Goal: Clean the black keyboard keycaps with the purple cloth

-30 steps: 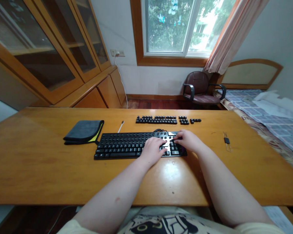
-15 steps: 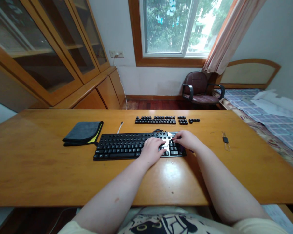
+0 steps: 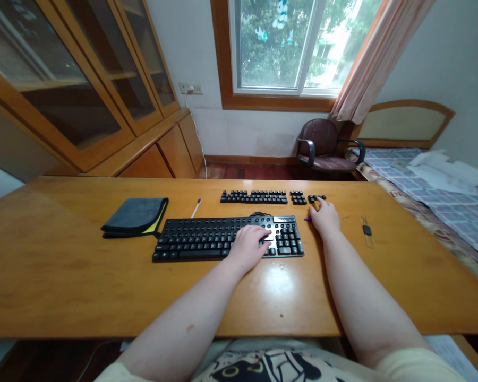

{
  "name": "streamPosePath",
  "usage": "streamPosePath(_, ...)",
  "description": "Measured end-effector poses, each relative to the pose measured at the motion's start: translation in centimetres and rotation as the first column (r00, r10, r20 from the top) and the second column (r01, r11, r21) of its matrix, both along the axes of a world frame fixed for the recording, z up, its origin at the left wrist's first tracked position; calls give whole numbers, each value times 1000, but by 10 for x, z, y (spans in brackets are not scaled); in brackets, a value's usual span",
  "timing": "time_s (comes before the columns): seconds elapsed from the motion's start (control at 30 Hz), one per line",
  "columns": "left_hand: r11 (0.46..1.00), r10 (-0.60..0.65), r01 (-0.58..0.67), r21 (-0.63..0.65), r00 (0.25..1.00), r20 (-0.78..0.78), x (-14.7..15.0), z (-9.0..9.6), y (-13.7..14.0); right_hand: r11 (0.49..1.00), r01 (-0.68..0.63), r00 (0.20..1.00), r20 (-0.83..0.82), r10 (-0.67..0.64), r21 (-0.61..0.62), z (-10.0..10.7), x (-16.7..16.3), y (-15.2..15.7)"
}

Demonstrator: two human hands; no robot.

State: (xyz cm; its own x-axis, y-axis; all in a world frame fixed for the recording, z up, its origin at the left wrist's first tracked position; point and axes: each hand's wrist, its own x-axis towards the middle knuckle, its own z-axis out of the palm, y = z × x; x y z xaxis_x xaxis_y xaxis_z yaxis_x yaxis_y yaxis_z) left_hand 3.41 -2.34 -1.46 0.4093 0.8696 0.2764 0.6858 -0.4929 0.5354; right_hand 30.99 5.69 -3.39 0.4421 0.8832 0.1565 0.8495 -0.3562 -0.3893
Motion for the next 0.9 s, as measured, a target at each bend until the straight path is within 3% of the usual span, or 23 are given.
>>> streamPosePath(0.33, 1000, 7, -7, -5, 1000, 7, 1, 0, 0, 990, -107, 986, 117, 117, -88, -6, -2, 4)
streamPosePath(0.73, 1000, -1, 1, -2, 1000, 16, 0, 1, 1, 999, 8, 1000, 4, -7, -43, -4, 1, 4)
streamPosePath(0.9, 1000, 9, -9, -13, 999, 42, 0, 1, 1, 991, -42, 999, 33, 38, 126, 12, -17, -8)
